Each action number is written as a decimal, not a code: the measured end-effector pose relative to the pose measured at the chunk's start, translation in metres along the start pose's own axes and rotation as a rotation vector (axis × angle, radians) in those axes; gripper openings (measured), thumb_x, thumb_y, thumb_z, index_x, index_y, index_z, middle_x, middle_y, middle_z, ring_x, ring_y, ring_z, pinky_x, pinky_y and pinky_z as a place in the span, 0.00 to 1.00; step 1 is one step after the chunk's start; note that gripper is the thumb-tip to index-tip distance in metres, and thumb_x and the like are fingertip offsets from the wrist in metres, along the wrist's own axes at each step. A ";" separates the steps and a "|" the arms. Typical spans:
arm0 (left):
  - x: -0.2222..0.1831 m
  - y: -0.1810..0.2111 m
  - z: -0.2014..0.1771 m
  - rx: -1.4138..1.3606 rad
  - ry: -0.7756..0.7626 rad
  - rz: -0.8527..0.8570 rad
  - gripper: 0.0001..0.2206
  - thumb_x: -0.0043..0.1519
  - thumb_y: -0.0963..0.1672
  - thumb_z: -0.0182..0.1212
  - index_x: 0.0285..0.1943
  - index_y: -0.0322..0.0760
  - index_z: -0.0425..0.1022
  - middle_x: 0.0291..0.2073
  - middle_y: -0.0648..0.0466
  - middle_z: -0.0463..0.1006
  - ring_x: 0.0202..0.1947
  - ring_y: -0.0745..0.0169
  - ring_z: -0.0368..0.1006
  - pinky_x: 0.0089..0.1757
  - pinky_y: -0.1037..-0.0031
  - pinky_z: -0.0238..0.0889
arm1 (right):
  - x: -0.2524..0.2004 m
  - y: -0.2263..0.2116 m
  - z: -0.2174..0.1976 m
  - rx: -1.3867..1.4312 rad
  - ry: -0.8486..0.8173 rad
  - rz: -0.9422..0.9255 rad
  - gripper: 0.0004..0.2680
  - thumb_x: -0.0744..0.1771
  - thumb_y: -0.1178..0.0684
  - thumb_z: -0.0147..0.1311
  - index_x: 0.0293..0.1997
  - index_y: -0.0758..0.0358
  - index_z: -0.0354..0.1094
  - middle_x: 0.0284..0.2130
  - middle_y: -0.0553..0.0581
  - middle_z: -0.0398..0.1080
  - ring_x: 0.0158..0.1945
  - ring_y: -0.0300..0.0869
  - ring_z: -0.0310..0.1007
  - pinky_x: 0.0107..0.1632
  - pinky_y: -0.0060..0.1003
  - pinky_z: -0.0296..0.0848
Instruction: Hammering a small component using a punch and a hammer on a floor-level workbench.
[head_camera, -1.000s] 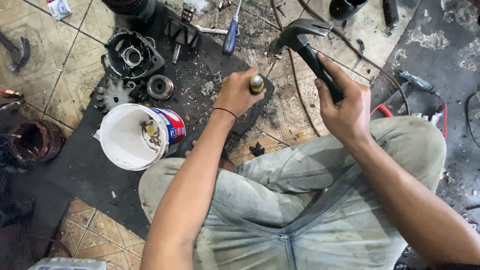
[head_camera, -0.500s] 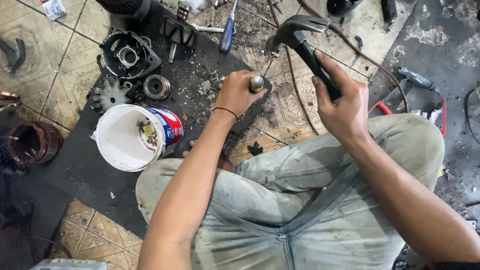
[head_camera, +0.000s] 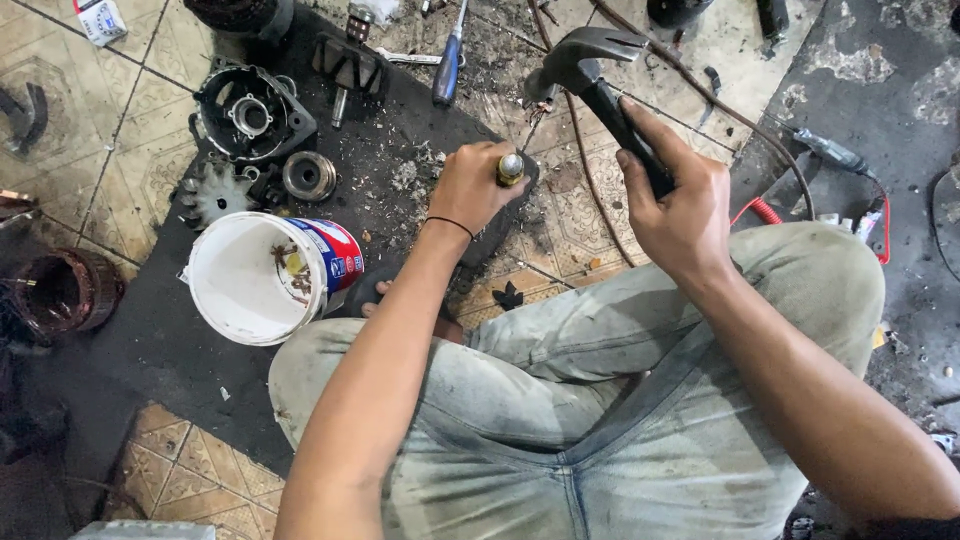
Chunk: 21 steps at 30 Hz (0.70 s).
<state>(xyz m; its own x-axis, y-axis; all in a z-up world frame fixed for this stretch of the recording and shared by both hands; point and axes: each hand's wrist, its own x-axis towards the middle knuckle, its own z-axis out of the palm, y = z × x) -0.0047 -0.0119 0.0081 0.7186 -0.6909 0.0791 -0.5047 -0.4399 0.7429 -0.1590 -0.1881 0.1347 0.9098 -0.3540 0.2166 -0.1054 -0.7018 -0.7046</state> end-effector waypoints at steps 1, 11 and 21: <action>0.000 -0.001 0.002 0.013 0.021 0.032 0.11 0.46 0.40 0.76 0.38 0.39 0.83 0.30 0.52 0.84 0.22 0.61 0.75 0.29 0.70 0.70 | 0.000 -0.001 0.000 -0.005 0.011 -0.006 0.17 0.69 0.68 0.56 0.68 0.74 0.67 0.26 0.58 0.74 0.17 0.36 0.55 0.20 0.30 0.52; 0.003 -0.009 0.019 0.099 0.026 0.073 0.14 0.47 0.40 0.74 0.43 0.39 0.85 0.39 0.52 0.85 0.27 0.58 0.79 0.35 0.70 0.74 | 0.001 -0.020 -0.015 -0.019 -0.030 -0.039 0.18 0.68 0.69 0.54 0.68 0.76 0.64 0.37 0.67 0.79 0.17 0.37 0.55 0.17 0.29 0.53; 0.012 -0.036 0.041 0.231 0.002 0.086 0.17 0.50 0.51 0.75 0.45 0.47 0.79 0.34 0.52 0.82 0.38 0.47 0.82 0.39 0.59 0.78 | -0.001 -0.018 -0.041 -0.298 -0.215 -0.018 0.19 0.68 0.62 0.58 0.70 0.59 0.70 0.26 0.59 0.75 0.13 0.39 0.57 0.13 0.35 0.53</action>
<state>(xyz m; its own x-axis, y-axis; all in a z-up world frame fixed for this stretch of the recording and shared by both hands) 0.0024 -0.0285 -0.0451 0.6693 -0.7303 0.1369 -0.6598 -0.4995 0.5614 -0.1750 -0.2005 0.1747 0.9728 -0.2241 0.0577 -0.1720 -0.8671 -0.4675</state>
